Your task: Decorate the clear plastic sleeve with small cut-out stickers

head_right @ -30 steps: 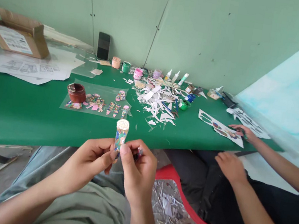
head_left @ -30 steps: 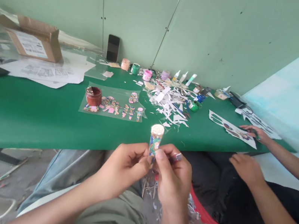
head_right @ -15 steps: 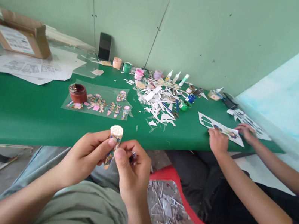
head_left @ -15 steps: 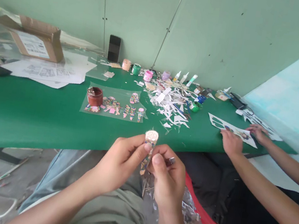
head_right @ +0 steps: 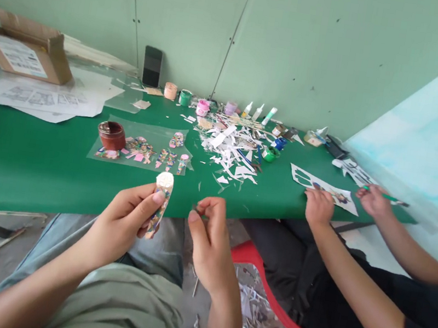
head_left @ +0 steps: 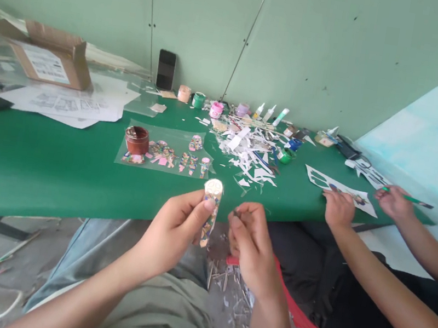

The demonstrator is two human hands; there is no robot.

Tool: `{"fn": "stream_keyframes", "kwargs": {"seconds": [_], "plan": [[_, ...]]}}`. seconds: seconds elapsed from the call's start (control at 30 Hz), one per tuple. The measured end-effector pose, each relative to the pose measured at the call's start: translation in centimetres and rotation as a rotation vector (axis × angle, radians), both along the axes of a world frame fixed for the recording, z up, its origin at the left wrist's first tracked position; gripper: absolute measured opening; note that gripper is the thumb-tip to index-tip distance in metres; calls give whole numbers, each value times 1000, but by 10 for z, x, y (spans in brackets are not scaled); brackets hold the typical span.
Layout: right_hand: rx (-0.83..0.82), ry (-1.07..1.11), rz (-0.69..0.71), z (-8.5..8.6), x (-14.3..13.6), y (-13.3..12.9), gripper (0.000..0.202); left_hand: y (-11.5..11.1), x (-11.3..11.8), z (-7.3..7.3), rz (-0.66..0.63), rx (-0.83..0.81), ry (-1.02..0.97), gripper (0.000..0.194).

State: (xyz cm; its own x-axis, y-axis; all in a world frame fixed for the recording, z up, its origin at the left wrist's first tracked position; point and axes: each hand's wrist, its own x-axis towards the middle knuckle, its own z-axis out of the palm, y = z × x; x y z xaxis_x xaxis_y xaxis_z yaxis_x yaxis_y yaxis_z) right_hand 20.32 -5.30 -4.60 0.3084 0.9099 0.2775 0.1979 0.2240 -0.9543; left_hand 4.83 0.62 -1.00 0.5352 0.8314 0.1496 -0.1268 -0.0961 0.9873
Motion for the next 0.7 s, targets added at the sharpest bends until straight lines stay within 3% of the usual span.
{"fn": "stream_keyframes", "kwargs": {"seconds": [0.1, 0.2, 0.33, 0.53, 0.7], "plan": [[123, 184, 102, 2, -18, -2, 21, 0, 0, 0, 30, 47, 12, 43], [260, 100, -46, 7, -33, -2, 17, 0, 1, -1, 33, 74, 29, 42], [294, -67, -198, 10, -42, 0, 10, -2, 2, -1, 4, 71, 3, 38], [385, -141, -320, 2, -50, -2, 5, -7, 1, 2, -12, 98, -12, 35], [436, -130, -313, 1, -55, -3, 5, -10, 1, 3, 7, 95, -14, 35]]}}
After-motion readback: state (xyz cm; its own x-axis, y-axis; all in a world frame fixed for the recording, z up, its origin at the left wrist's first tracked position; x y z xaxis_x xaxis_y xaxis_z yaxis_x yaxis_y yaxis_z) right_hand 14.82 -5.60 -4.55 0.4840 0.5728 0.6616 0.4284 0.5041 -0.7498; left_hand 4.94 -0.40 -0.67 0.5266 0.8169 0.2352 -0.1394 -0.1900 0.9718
